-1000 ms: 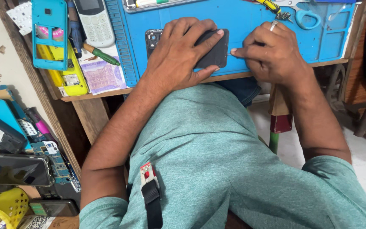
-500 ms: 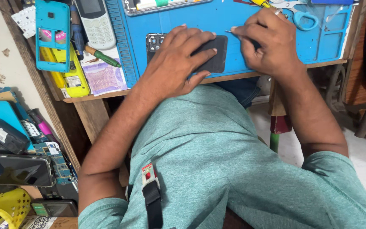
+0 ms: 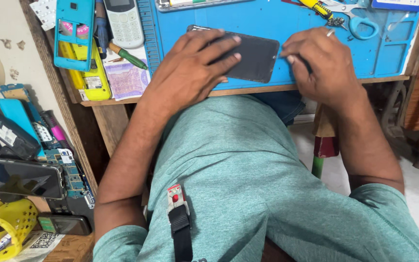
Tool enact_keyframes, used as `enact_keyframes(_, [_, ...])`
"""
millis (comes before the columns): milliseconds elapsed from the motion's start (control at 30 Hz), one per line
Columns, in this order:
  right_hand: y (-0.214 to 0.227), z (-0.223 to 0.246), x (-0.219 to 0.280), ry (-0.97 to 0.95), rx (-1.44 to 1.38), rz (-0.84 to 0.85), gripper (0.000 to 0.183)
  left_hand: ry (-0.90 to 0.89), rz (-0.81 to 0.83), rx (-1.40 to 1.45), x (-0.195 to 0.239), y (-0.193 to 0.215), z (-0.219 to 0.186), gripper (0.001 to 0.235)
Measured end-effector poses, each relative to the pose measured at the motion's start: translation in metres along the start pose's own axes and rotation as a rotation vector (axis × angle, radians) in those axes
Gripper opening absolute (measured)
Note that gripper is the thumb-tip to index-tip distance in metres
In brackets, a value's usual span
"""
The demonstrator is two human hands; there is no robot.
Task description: The person uses a small metal tool to pry and separate the back cover of a smartphone. They work along the edges and around the camera module, repeatedly inserting the tool to loosen the casing.
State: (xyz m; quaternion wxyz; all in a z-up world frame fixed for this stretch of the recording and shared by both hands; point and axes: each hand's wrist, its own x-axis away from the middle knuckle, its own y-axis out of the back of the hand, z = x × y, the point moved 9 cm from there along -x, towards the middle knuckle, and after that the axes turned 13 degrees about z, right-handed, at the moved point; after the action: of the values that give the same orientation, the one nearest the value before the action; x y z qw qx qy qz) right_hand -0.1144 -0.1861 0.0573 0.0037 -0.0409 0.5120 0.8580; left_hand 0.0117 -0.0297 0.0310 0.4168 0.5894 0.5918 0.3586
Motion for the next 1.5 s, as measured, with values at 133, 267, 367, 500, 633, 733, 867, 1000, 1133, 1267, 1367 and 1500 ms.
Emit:
enact_keyframes(133, [0.008,-0.001,-0.021,0.079,0.069,-0.033,0.014,0.03,0.017,0.043,0.0,-0.011,-0.001,0.044])
enact_keyframes(267, [-0.002,0.005,-0.048,0.093,0.108,-0.007,0.023,0.186,-0.056,0.146,0.021,-0.005,0.012,0.06])
enact_keyframes(367, [-0.002,0.003,-0.049,0.012,-0.057,-0.054,0.024,0.229,-0.123,0.076,0.031,0.003,0.02,0.074])
enact_keyframes(500, [-0.009,-0.012,-0.043,-0.114,-0.534,-0.08,0.021,0.181,-0.117,0.033,0.026,0.011,0.026,0.074])
enact_keyframes(633, [-0.015,-0.016,-0.047,-0.257,-0.58,-0.053,0.038,0.155,-0.105,0.167,0.024,0.017,0.031,0.081])
enact_keyframes(733, [0.0,0.031,-0.056,0.006,0.118,-0.021,0.026,0.226,-0.144,0.251,0.025,0.019,0.027,0.081])
enact_keyframes(867, [0.002,0.033,-0.053,-0.091,-0.079,-0.052,0.02,0.312,-0.223,0.311,0.029,0.023,0.018,0.084])
enact_keyframes(1000, [-0.019,0.039,-0.039,-0.175,0.021,-0.122,0.02,0.432,-0.195,0.22,0.03,0.012,0.007,0.082])
enact_keyframes(1133, [-0.041,0.049,-0.036,-0.187,0.161,-0.146,0.025,0.418,-0.209,0.163,0.028,0.007,0.001,0.083])
enact_keyframes(1267, [-0.044,0.062,-0.04,-0.185,0.197,-0.15,0.022,0.359,-0.243,0.167,0.035,0.008,0.003,0.08])
enact_keyframes(1367, [-0.035,0.068,-0.044,-0.201,0.261,-0.146,0.025,0.323,-0.254,0.197,0.037,0.008,0.006,0.079])
enact_keyframes(1500, [-0.031,0.069,-0.048,-0.182,0.201,-0.182,0.025,0.33,-0.228,0.19,0.036,0.001,0.008,0.078])
